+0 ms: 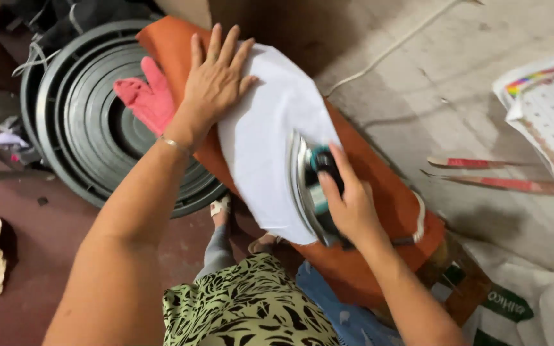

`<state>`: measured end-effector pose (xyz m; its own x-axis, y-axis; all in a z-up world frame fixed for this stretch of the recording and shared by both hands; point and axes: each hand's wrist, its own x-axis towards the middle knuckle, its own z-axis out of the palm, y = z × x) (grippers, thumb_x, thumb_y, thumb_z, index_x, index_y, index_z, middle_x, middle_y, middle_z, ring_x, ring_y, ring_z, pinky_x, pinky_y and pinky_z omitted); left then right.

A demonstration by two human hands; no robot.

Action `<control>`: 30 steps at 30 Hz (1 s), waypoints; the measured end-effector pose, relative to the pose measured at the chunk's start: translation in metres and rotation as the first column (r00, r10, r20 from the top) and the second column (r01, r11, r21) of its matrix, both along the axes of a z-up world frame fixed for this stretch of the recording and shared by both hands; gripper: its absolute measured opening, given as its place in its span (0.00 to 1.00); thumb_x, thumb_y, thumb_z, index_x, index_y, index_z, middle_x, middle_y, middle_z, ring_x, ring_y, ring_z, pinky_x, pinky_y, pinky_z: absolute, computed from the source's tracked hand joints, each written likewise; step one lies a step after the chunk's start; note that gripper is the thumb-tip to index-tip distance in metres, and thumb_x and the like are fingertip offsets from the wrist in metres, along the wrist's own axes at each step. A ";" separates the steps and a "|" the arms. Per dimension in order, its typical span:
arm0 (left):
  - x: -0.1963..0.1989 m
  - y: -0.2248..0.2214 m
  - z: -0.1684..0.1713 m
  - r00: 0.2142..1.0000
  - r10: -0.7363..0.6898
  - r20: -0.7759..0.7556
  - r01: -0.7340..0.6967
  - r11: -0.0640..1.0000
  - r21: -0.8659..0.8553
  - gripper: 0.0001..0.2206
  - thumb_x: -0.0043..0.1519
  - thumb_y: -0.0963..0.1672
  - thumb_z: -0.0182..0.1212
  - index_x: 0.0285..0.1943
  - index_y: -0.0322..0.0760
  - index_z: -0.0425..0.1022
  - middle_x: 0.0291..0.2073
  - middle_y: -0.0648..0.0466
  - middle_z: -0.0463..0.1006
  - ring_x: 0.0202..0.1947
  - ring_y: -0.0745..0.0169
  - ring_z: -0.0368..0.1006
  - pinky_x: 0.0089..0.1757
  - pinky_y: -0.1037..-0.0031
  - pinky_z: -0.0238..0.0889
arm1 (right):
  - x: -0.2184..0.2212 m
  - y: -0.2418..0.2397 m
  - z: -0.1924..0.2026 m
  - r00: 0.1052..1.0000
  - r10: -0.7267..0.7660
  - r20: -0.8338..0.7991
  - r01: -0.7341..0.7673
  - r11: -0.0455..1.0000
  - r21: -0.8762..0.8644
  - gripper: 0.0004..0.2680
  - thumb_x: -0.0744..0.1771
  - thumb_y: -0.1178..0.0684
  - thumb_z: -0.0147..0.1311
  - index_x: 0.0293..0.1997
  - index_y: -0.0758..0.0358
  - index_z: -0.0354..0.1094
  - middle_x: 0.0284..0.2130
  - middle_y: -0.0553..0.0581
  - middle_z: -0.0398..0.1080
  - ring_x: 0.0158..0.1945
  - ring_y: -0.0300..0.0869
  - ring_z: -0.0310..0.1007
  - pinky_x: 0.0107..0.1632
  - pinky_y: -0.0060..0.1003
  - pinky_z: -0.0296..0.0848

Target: Ironing a white fabric piece on an ironing board, smoothing out wrinkles, and then folding the fabric.

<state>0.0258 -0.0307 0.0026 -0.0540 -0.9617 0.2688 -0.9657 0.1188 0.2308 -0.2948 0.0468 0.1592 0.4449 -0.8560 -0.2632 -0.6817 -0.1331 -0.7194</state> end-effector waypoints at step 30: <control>0.021 -0.016 -0.024 0.995 0.098 0.032 -0.095 0.992 -0.085 0.20 0.73 0.57 0.44 0.62 0.47 0.72 0.49 0.49 0.72 0.56 0.43 0.61 0.58 0.42 0.43 | 0.064 0.041 -0.007 0.907 0.379 -0.184 -0.390 0.921 -0.024 0.21 0.71 0.51 0.41 0.75 0.51 0.43 0.65 0.77 0.61 0.49 0.65 0.78 0.35 0.49 0.92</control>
<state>0.0466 -0.0465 -0.0217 0.0264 -0.9372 0.3478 -0.9812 0.0424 0.1885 -0.2307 0.0878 0.1519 0.6948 -0.6441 -0.3199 -0.6819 -0.4485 -0.5778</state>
